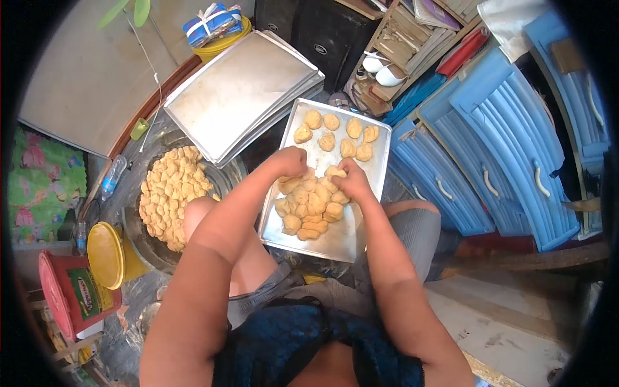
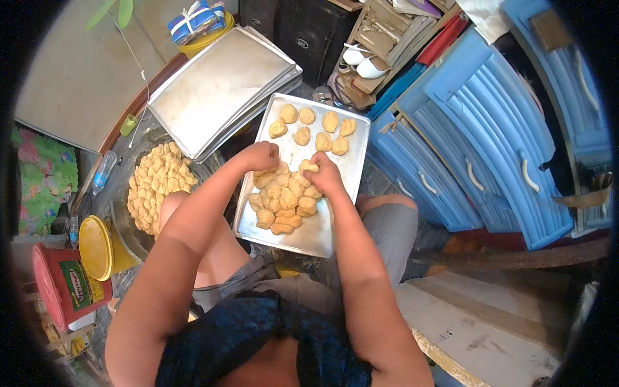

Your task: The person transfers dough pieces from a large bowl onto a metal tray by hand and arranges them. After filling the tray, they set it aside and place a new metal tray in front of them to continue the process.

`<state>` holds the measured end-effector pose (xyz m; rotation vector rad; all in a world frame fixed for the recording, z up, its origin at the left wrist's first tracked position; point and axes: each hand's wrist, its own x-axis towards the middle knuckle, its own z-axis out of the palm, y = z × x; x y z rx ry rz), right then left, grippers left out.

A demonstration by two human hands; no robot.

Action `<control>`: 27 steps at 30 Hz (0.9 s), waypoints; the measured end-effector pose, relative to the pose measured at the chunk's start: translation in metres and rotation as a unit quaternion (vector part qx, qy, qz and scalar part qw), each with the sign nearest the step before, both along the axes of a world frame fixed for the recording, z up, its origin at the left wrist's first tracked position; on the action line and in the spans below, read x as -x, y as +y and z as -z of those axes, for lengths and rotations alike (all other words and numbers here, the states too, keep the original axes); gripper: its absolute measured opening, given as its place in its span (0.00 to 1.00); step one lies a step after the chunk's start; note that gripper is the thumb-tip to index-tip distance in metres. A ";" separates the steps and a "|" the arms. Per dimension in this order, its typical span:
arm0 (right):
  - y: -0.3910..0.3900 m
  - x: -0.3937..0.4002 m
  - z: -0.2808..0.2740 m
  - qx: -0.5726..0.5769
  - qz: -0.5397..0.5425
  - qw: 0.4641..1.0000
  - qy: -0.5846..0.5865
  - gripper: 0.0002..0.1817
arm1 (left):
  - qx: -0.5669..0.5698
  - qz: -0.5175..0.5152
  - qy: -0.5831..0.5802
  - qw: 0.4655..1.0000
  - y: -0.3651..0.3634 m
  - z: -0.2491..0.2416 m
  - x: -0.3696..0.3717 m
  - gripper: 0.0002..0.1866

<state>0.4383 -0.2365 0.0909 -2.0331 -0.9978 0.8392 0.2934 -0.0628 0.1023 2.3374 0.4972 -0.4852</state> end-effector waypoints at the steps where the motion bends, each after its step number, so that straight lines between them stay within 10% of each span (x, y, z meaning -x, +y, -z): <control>1: 0.003 0.001 0.002 -0.065 0.061 0.995 0.049 0.16 | -0.031 -0.109 -0.054 0.992 0.002 -0.001 -0.001 0.20; 5: 0.024 0.006 0.008 -0.199 0.138 0.970 0.020 0.18 | -0.105 -0.312 -0.263 0.907 0.009 0.016 -0.003 0.21; 9: 0.039 0.021 0.008 -0.165 0.153 0.974 0.007 0.19 | -0.091 -0.155 -0.189 0.965 0.015 0.035 -0.015 0.24; 11: 0.043 0.024 0.012 0.037 0.013 0.982 -0.183 0.15 | -0.081 -0.199 -0.188 0.958 0.005 0.026 -0.014 0.22; 18: 0.055 0.007 -0.013 0.112 0.003 0.986 -0.125 0.12 | -0.032 -0.208 -0.177 0.961 0.004 0.023 -0.014 0.19; 27: 0.127 -0.047 0.017 -0.032 -0.029 0.885 -0.463 0.23 | -0.100 -0.232 -0.209 0.945 0.002 0.016 -0.014 0.15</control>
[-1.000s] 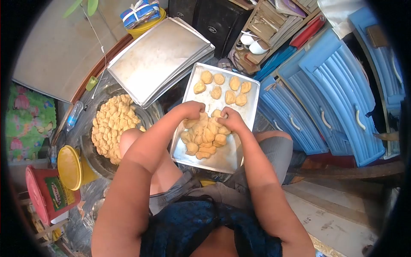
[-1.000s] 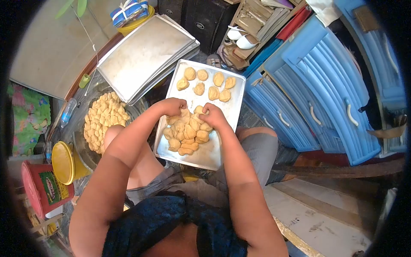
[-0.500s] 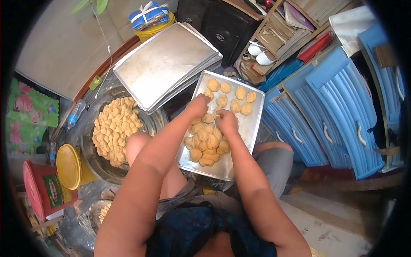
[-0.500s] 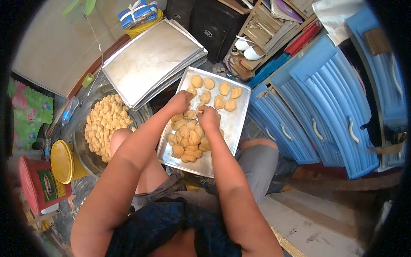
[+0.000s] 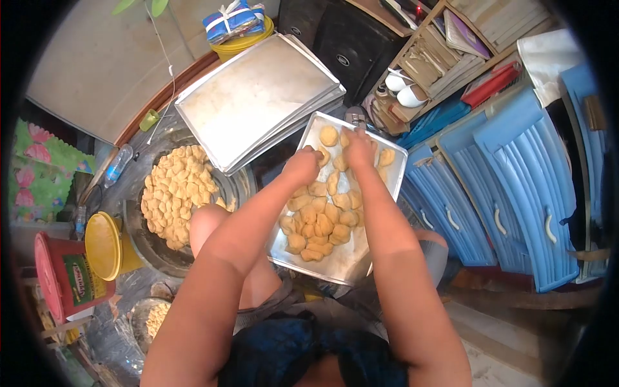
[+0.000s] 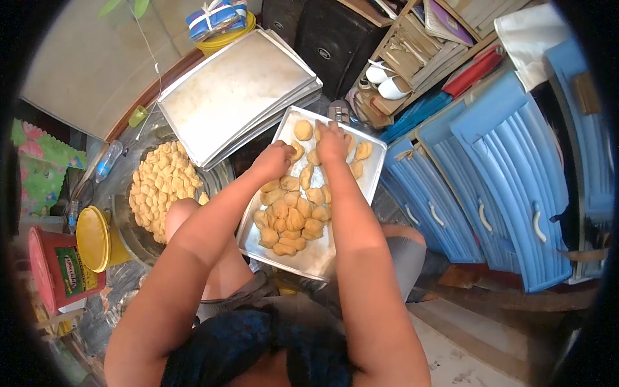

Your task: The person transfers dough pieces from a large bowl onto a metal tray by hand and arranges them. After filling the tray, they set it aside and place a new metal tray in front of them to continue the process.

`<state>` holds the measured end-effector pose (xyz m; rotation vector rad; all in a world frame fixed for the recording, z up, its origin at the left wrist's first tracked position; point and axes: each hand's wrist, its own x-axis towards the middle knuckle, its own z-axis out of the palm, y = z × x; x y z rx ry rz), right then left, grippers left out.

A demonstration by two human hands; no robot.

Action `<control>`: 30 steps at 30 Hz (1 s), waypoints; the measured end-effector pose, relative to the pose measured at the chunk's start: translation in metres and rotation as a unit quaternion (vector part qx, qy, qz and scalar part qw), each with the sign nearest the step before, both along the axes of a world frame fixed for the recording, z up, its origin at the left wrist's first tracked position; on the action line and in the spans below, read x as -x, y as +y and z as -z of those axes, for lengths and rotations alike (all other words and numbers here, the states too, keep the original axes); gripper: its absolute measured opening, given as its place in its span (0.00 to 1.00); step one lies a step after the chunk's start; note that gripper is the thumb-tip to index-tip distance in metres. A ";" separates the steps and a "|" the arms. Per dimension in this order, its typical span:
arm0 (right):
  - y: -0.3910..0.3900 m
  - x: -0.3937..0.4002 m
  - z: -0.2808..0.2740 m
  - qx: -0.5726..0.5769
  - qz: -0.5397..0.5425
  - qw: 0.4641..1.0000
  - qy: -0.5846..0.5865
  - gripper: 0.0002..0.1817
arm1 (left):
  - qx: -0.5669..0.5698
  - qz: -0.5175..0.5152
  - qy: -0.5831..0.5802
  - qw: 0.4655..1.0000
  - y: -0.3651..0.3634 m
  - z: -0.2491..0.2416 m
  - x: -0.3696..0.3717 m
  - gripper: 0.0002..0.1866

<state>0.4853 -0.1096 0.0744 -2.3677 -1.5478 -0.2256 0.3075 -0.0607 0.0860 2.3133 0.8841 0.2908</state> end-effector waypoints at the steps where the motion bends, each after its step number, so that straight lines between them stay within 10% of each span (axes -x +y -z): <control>1: 0.003 -0.002 0.006 0.001 -0.023 1.000 0.008 0.21 | -0.002 0.007 0.016 1.000 0.001 0.001 -0.001 0.15; 6: 0.011 -0.007 0.003 0.016 0.085 0.986 0.142 0.15 | 0.012 0.015 0.045 0.999 0.003 -0.003 -0.006 0.15; 18: 0.031 0.025 -0.020 0.127 -0.040 0.987 0.086 0.26 | 0.004 0.034 0.027 0.999 0.004 -0.005 -0.005 0.15; 22: -0.008 0.026 -0.040 0.036 -0.019 0.993 0.108 0.26 | -0.004 0.010 0.115 0.993 0.001 -0.031 -0.004 0.20; 26: -0.076 0.022 -0.043 0.267 0.096 0.907 0.311 0.25 | 0.090 0.100 0.232 0.963 -0.003 -0.024 0.006 0.25; 30: -0.124 0.043 -0.020 0.208 0.028 0.944 0.254 0.25 | 0.029 0.145 0.254 0.956 -0.030 -0.009 0.011 0.30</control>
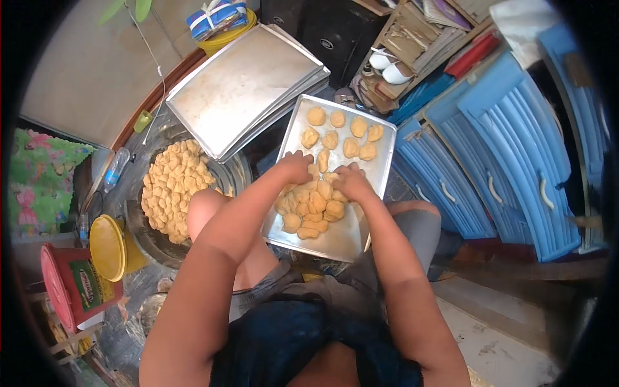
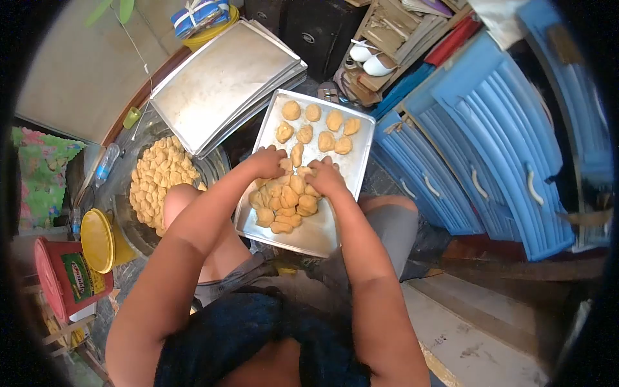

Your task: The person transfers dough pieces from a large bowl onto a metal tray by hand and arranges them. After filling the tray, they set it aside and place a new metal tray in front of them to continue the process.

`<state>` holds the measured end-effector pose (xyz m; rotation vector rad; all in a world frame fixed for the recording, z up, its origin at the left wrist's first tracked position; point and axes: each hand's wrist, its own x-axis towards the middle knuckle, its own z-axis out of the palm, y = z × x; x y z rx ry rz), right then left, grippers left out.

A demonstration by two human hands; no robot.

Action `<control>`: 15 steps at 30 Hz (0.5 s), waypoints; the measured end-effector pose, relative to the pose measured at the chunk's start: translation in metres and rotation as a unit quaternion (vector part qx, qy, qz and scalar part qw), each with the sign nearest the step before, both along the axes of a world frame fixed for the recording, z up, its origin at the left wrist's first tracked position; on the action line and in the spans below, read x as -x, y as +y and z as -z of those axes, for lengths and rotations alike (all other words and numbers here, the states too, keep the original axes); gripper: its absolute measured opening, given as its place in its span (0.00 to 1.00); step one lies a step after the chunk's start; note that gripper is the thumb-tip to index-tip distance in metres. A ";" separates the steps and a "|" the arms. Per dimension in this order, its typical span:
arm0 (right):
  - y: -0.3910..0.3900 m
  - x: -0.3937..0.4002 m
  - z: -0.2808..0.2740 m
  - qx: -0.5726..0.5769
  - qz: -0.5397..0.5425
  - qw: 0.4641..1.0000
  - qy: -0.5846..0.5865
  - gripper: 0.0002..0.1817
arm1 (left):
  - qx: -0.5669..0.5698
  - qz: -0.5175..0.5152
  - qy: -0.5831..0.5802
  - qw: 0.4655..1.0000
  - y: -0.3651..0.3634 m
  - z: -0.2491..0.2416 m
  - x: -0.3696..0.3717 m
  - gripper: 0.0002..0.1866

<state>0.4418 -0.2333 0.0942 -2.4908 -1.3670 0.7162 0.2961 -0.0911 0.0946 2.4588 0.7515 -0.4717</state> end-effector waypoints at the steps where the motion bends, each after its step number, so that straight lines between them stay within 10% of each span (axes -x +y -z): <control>1: -0.004 0.000 0.000 0.023 -0.013 0.999 0.041 0.24 | 0.010 0.001 0.003 1.000 -0.004 0.005 0.000 0.29; 10: -0.029 0.003 0.002 0.023 -0.069 0.996 0.048 0.18 | 0.056 -0.016 -0.044 0.997 -0.026 0.008 0.020 0.23; 15: -0.014 -0.004 -0.002 -0.289 0.133 0.931 0.181 0.14 | 0.035 -0.219 -0.172 0.960 -0.018 -0.005 0.021 0.20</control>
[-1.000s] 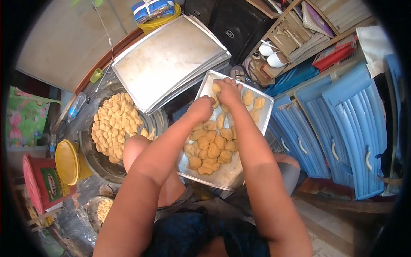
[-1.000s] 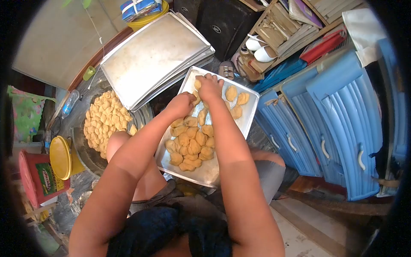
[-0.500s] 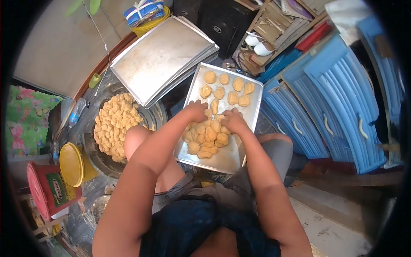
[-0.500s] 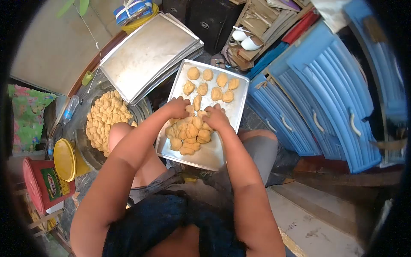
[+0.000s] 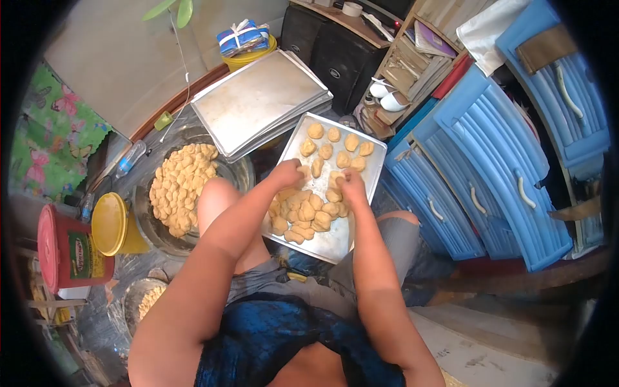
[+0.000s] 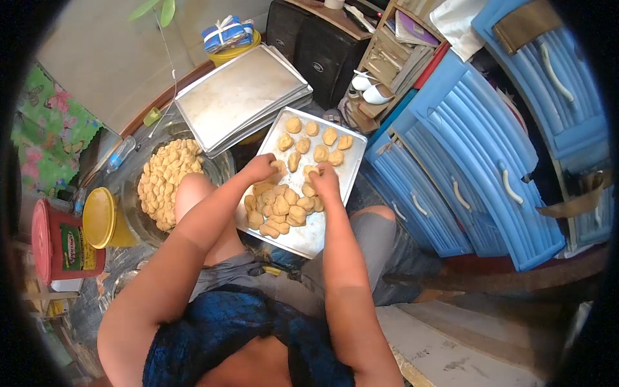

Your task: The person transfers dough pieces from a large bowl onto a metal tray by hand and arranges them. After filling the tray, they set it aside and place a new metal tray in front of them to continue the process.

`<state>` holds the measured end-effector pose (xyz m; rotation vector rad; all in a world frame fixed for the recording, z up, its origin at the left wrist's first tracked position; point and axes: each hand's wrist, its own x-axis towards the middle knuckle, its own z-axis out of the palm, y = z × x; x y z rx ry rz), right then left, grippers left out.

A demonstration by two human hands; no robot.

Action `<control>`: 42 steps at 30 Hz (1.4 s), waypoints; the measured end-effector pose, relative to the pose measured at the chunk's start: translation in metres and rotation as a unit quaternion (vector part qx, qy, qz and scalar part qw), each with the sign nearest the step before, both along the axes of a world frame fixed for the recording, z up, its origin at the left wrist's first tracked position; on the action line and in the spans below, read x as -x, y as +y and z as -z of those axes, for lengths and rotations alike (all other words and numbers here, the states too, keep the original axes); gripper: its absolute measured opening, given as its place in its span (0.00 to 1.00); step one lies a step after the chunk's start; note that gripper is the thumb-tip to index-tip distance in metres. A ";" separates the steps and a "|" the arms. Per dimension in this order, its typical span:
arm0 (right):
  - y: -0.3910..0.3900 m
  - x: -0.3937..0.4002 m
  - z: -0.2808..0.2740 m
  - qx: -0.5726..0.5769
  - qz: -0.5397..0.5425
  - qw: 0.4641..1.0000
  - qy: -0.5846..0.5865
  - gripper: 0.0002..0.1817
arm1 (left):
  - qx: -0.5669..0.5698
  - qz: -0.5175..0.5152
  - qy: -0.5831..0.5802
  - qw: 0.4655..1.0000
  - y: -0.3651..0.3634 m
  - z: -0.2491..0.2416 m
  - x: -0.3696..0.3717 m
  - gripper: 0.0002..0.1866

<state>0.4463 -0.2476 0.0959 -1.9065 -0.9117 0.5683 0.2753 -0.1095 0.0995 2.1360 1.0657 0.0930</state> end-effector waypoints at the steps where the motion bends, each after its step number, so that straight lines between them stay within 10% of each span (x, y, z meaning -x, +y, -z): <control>1: 0.002 0.001 -0.004 -0.002 -0.003 1.000 0.004 0.14 | -0.002 -0.003 0.004 1.000 0.000 0.001 -0.001 0.20; 4: 0.009 -0.002 0.001 0.012 0.055 0.998 0.004 0.15 | -0.033 -0.118 -0.038 0.992 0.004 0.005 -0.008 0.21; 7: 0.008 0.001 0.033 0.005 0.016 0.986 -0.167 0.15 | -0.128 -0.056 -0.029 0.990 0.005 0.021 -0.014 0.20; 18: 0.010 -0.002 0.025 0.080 -0.018 0.984 -0.158 0.15 | -0.132 -0.063 0.064 0.987 -0.002 0.015 -0.036 0.15; 20: 0.008 0.000 0.019 0.082 -0.003 0.984 -0.159 0.16 | -0.297 0.003 0.019 0.955 -0.010 0.011 -0.038 0.15; 27: -0.015 0.003 -0.003 0.274 -0.119 0.948 -0.107 0.25 | -0.237 0.158 0.029 0.958 -0.021 0.010 -0.046 0.15; 35: -0.034 -0.032 -0.017 0.150 0.074 0.983 -0.072 0.15 | -0.280 0.214 -0.037 0.935 -0.037 0.012 -0.051 0.21; 42: -0.039 -0.036 0.037 0.143 0.018 0.973 -0.180 0.19 | -0.197 0.315 0.048 0.927 -0.046 0.009 -0.057 0.25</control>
